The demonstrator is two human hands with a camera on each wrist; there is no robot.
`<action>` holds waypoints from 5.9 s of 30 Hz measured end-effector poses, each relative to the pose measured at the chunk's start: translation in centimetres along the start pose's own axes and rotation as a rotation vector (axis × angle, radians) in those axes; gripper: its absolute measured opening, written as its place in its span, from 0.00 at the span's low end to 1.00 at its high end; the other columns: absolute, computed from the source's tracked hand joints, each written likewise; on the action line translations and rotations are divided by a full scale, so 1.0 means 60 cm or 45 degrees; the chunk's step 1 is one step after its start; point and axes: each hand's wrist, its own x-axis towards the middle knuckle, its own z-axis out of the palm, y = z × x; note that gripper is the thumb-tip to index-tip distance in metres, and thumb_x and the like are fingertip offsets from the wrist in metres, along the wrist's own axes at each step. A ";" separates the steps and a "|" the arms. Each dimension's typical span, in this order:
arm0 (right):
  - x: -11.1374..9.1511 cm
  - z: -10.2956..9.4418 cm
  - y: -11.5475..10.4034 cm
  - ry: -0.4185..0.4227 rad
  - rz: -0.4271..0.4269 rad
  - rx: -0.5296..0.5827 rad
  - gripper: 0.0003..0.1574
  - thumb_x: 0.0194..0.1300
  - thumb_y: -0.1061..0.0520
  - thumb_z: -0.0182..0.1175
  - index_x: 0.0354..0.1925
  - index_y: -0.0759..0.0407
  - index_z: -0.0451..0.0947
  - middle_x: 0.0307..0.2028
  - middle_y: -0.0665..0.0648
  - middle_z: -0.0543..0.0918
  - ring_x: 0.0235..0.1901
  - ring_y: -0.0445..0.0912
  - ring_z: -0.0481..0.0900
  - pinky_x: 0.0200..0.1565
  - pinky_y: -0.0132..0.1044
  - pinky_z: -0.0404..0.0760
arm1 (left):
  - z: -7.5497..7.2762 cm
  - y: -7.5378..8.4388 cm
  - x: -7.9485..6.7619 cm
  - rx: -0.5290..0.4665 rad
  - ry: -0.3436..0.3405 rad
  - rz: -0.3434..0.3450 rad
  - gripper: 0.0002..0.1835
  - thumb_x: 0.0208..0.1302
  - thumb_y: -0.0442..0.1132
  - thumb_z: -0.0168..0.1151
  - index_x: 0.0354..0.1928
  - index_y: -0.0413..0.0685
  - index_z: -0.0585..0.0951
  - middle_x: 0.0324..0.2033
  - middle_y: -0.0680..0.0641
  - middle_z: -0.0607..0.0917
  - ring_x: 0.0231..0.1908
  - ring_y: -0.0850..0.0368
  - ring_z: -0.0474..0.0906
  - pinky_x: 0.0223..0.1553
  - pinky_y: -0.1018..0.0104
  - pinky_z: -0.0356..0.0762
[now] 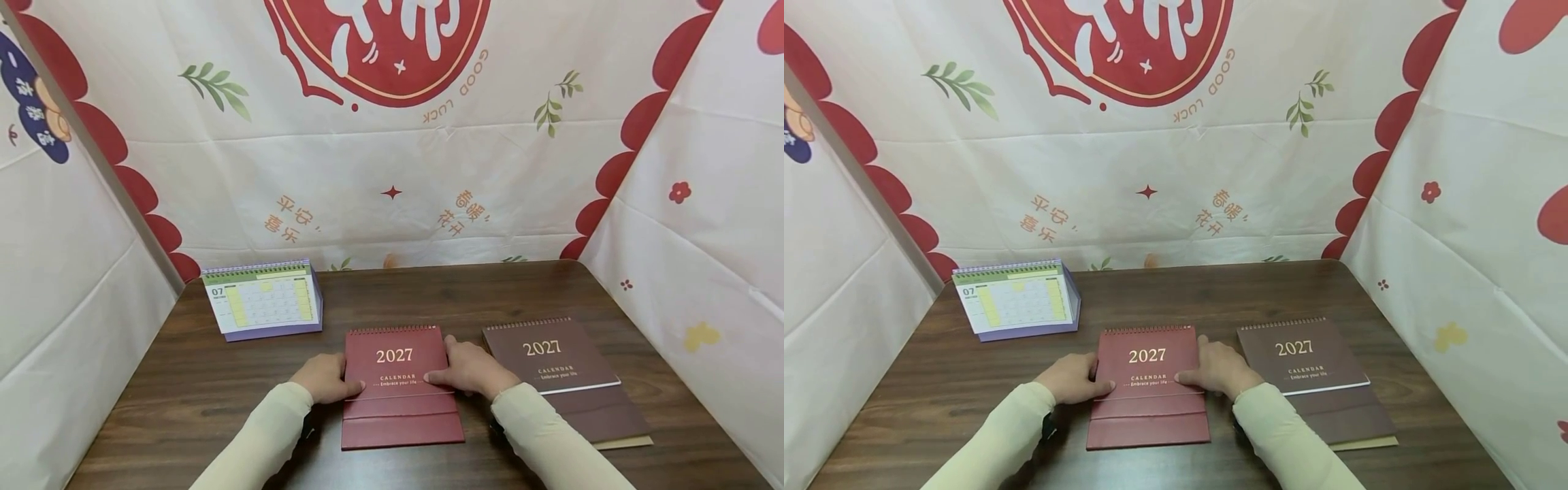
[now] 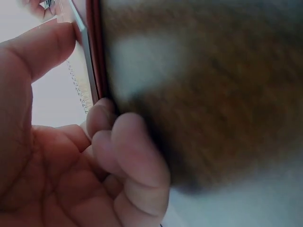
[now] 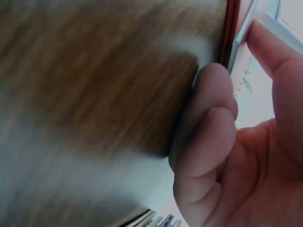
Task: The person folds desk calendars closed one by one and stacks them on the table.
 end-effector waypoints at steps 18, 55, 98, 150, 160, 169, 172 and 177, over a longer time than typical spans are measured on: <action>-0.005 -0.019 0.001 0.230 -0.125 0.054 0.29 0.58 0.41 0.61 0.48 0.60 0.70 0.33 0.53 0.76 0.30 0.44 0.73 0.33 0.41 0.73 | 0.007 0.023 -0.010 -0.015 0.393 0.055 0.18 0.53 0.53 0.64 0.29 0.47 0.73 0.30 0.48 0.74 0.34 0.52 0.70 0.34 0.60 0.70; 0.006 0.047 -0.038 -0.137 -0.091 -0.470 0.68 0.51 0.17 0.41 0.71 0.59 0.37 0.69 0.66 0.28 0.67 0.62 0.28 0.59 0.66 0.37 | 0.036 0.073 0.000 0.533 -0.139 0.046 0.45 0.59 0.72 0.38 0.71 0.53 0.50 0.69 0.36 0.43 0.67 0.36 0.33 0.60 0.38 0.46; -0.007 0.011 -0.011 0.269 0.009 0.102 0.15 0.58 0.49 0.60 0.28 0.60 0.71 0.20 0.53 0.72 0.21 0.44 0.69 0.23 0.37 0.68 | 0.012 0.023 -0.016 -0.110 0.286 -0.071 0.17 0.61 0.42 0.56 0.37 0.30 0.80 0.51 0.28 0.73 0.56 0.32 0.64 0.57 0.45 0.61; -0.106 -0.209 0.200 0.218 0.061 0.232 0.34 0.63 0.58 0.51 0.61 0.77 0.54 0.46 0.73 0.73 0.43 0.57 0.74 0.39 0.46 0.74 | 0.057 0.267 0.084 -0.603 0.099 0.276 0.03 0.60 0.38 0.61 0.37 0.51 0.78 0.30 0.59 0.78 0.31 0.68 0.73 0.33 0.73 0.72; -0.129 -0.224 0.275 0.187 0.226 0.194 0.37 0.65 0.50 0.50 0.57 0.80 0.55 0.49 0.78 0.68 0.45 0.63 0.70 0.40 0.51 0.73 | 0.095 0.338 0.104 -0.664 -0.147 0.164 0.27 0.59 0.51 0.60 0.60 0.52 0.71 0.52 0.57 0.76 0.45 0.66 0.73 0.44 0.69 0.72; -0.125 -0.223 0.293 0.202 0.281 0.177 0.35 0.64 0.48 0.49 0.53 0.79 0.60 0.46 0.76 0.69 0.44 0.62 0.68 0.41 0.51 0.70 | 0.124 0.363 0.099 -0.622 -0.118 0.226 0.31 0.62 0.49 0.55 0.65 0.46 0.64 0.37 0.53 0.81 0.27 0.66 0.74 0.31 0.71 0.73; -0.121 -0.221 0.301 0.170 0.304 0.183 0.35 0.65 0.48 0.49 0.53 0.80 0.59 0.45 0.76 0.70 0.43 0.61 0.68 0.41 0.50 0.70 | 0.127 0.365 0.098 -0.551 -0.072 0.231 0.32 0.61 0.51 0.56 0.65 0.45 0.66 0.58 0.53 0.72 0.51 0.66 0.70 0.49 0.71 0.69; -0.114 -0.212 0.316 0.136 0.303 0.161 0.35 0.65 0.49 0.50 0.53 0.81 0.59 0.44 0.75 0.71 0.43 0.61 0.69 0.41 0.50 0.71 | 0.136 0.358 0.103 -0.543 -0.078 0.257 0.30 0.60 0.50 0.55 0.64 0.47 0.68 0.63 0.53 0.66 0.57 0.65 0.65 0.52 0.70 0.67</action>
